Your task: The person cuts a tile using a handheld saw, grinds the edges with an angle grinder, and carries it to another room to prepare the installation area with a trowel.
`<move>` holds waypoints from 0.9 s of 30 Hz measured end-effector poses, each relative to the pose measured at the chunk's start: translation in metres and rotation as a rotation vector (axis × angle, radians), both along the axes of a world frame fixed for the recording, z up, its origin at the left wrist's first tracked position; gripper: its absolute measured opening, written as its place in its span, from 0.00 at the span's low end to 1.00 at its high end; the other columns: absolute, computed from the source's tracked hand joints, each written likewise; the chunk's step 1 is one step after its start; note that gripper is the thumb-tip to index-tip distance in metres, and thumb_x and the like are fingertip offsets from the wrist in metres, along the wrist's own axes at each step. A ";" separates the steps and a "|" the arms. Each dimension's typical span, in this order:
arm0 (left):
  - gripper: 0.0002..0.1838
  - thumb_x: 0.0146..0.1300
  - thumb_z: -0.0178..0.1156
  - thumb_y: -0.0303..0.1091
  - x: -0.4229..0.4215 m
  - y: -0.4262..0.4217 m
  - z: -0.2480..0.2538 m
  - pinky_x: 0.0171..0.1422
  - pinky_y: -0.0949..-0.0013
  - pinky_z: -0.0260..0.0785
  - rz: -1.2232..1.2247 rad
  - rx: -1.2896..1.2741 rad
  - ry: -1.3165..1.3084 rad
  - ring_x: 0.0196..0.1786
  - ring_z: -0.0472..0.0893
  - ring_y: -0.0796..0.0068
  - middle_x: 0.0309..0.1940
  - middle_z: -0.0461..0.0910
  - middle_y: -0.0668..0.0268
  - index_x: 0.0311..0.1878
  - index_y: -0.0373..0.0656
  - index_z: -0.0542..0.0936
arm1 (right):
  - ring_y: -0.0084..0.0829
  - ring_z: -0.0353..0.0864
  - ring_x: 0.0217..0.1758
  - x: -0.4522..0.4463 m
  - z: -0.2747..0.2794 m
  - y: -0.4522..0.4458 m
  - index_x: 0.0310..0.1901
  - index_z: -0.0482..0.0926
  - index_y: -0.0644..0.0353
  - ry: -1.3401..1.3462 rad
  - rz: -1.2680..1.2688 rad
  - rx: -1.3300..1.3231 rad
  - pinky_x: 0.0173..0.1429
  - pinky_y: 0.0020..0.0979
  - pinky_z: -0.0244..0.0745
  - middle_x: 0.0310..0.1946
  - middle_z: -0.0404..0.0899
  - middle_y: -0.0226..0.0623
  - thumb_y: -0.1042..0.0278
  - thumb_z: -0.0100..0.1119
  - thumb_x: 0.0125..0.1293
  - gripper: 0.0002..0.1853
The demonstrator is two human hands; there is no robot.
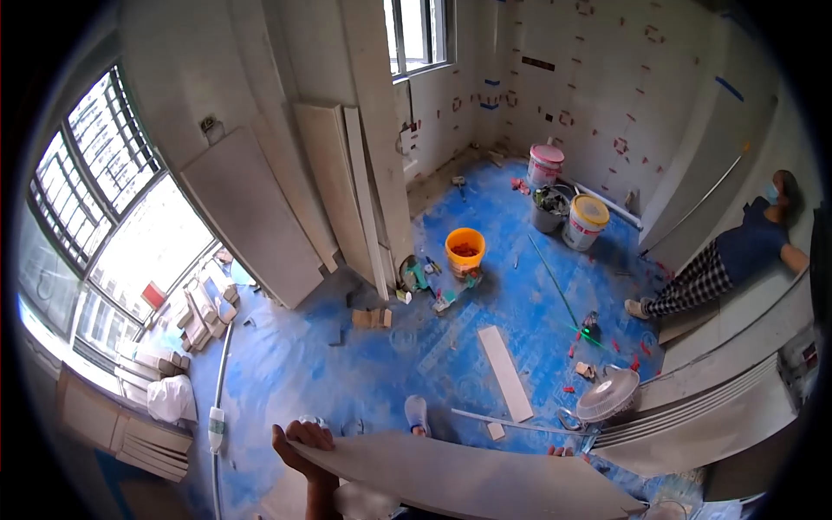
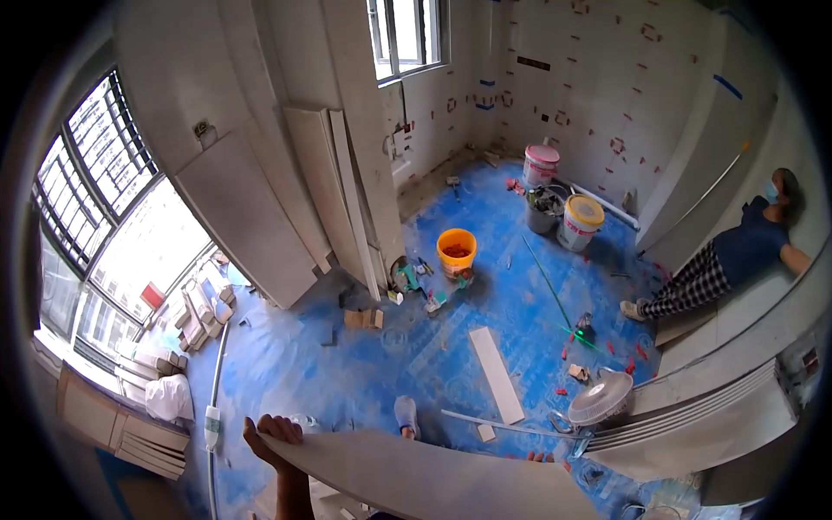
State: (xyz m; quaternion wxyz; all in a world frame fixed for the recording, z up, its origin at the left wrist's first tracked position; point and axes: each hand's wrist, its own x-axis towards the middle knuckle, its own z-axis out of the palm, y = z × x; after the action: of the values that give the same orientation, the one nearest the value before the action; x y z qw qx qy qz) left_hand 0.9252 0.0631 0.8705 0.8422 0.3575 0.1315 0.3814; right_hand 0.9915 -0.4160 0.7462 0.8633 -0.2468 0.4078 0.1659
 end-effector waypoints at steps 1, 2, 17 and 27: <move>0.34 0.73 0.34 0.59 0.010 0.019 -0.012 0.17 0.67 0.58 -0.009 -0.107 -0.011 0.08 0.55 0.69 0.05 0.60 0.63 0.14 0.47 0.60 | 0.38 0.80 0.41 0.014 0.000 0.014 0.35 0.79 0.58 0.003 -0.022 0.007 0.68 0.46 0.72 0.32 0.80 0.38 0.59 0.56 0.69 0.12; 0.34 0.73 0.34 0.59 0.023 0.037 -0.020 0.17 0.67 0.58 -0.015 -0.105 -0.018 0.08 0.55 0.69 0.05 0.60 0.63 0.14 0.47 0.60 | 0.38 0.81 0.41 0.031 0.000 0.029 0.35 0.79 0.58 0.005 -0.042 0.006 0.68 0.46 0.72 0.32 0.80 0.38 0.59 0.56 0.69 0.12; 0.29 0.76 0.37 0.60 0.308 0.148 0.138 0.13 0.73 0.48 -0.124 0.049 0.059 0.10 0.53 0.78 0.11 0.54 0.72 0.21 0.52 0.59 | 0.39 0.82 0.48 0.172 -0.009 0.146 0.26 0.78 0.59 -0.300 -0.168 0.395 0.74 0.45 0.68 0.28 0.81 0.39 0.63 0.54 0.60 0.10; 0.38 0.56 0.59 0.72 0.504 0.047 0.066 0.38 0.67 0.75 -0.646 0.916 0.113 0.26 0.80 0.71 0.19 0.79 0.63 0.23 0.39 0.77 | 0.36 0.72 0.63 0.265 -0.073 0.030 0.63 0.65 0.63 0.521 -0.567 1.729 0.71 0.39 0.66 0.58 0.71 0.38 0.65 0.55 0.58 0.30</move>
State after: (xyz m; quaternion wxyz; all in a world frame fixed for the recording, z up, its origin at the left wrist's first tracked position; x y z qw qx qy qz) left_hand 1.4290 0.1101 0.9365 0.6668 0.7285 -0.1187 0.1027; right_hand 1.2562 -0.3861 0.6734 0.6368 0.6317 0.3683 0.2445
